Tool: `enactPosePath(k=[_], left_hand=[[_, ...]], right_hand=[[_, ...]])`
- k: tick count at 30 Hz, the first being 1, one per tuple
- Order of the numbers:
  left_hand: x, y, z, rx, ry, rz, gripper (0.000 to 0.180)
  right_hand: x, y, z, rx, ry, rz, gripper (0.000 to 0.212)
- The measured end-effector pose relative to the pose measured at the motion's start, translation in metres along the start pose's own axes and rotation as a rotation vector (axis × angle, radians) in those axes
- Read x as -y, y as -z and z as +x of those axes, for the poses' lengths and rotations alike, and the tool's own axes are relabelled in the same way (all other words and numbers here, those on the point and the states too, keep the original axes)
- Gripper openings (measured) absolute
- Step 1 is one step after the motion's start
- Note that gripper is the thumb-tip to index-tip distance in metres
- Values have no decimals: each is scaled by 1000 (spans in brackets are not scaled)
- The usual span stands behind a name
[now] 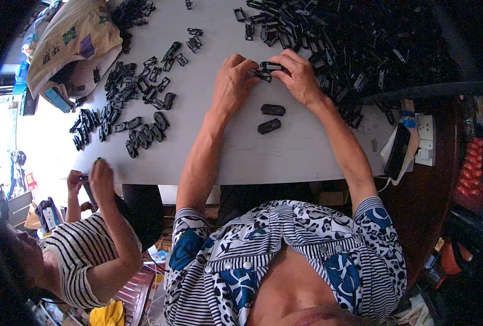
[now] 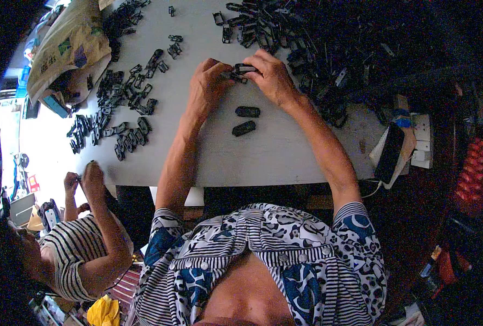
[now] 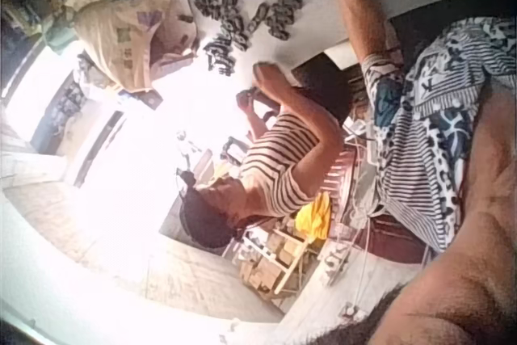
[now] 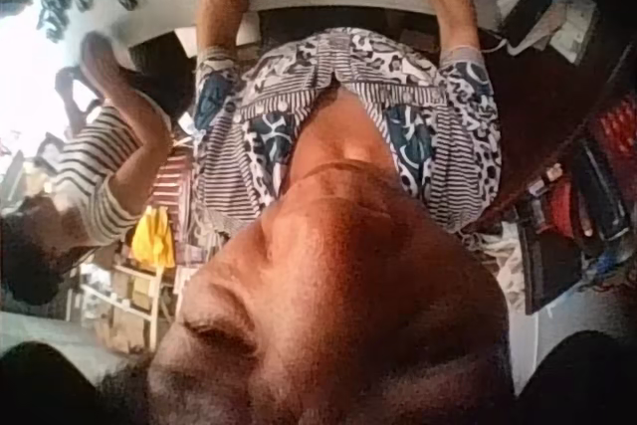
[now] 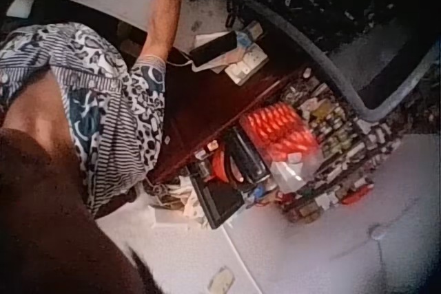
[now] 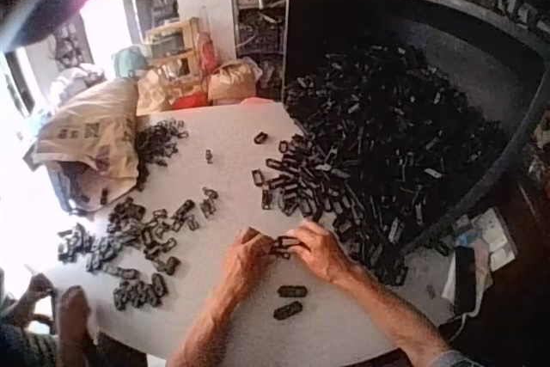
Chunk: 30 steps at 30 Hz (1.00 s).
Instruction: The person assembles small black plastic components by hand, then stacks the assembled parts on a table.
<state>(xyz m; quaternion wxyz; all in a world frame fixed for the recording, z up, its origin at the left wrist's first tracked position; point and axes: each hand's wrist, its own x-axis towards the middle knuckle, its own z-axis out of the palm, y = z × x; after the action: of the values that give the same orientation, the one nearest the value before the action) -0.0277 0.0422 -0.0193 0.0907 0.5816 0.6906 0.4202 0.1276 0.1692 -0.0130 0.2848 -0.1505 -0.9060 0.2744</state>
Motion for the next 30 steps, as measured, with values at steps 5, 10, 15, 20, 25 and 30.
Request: enactPosePath(k=[5, 10, 15, 20, 25, 30], left_hand=[[-4, -5, -3, 35, -52, 73, 31], [-12, -1, -2, 8, 170, -179, 23], [-13, -1, -3, -30, 391, -520, 14], [-13, 1, -4, -5, 427, -534, 16], [-4, -6, -8, -9, 352, -528, 22], [-12, 0, -7, -27, 274, -248, 29]], right_hand=[[-1, 0, -1, -13, -94, 71, 30], [17, 6, -7, -31, -97, 188, 28], [16, -4, -7, -54, -37, 266, 27], [17, -9, -7, -12, -205, 168, 25], [15, -13, -5, -34, -180, 117, 24], [14, -13, -8, -139, -233, 100, 25]])
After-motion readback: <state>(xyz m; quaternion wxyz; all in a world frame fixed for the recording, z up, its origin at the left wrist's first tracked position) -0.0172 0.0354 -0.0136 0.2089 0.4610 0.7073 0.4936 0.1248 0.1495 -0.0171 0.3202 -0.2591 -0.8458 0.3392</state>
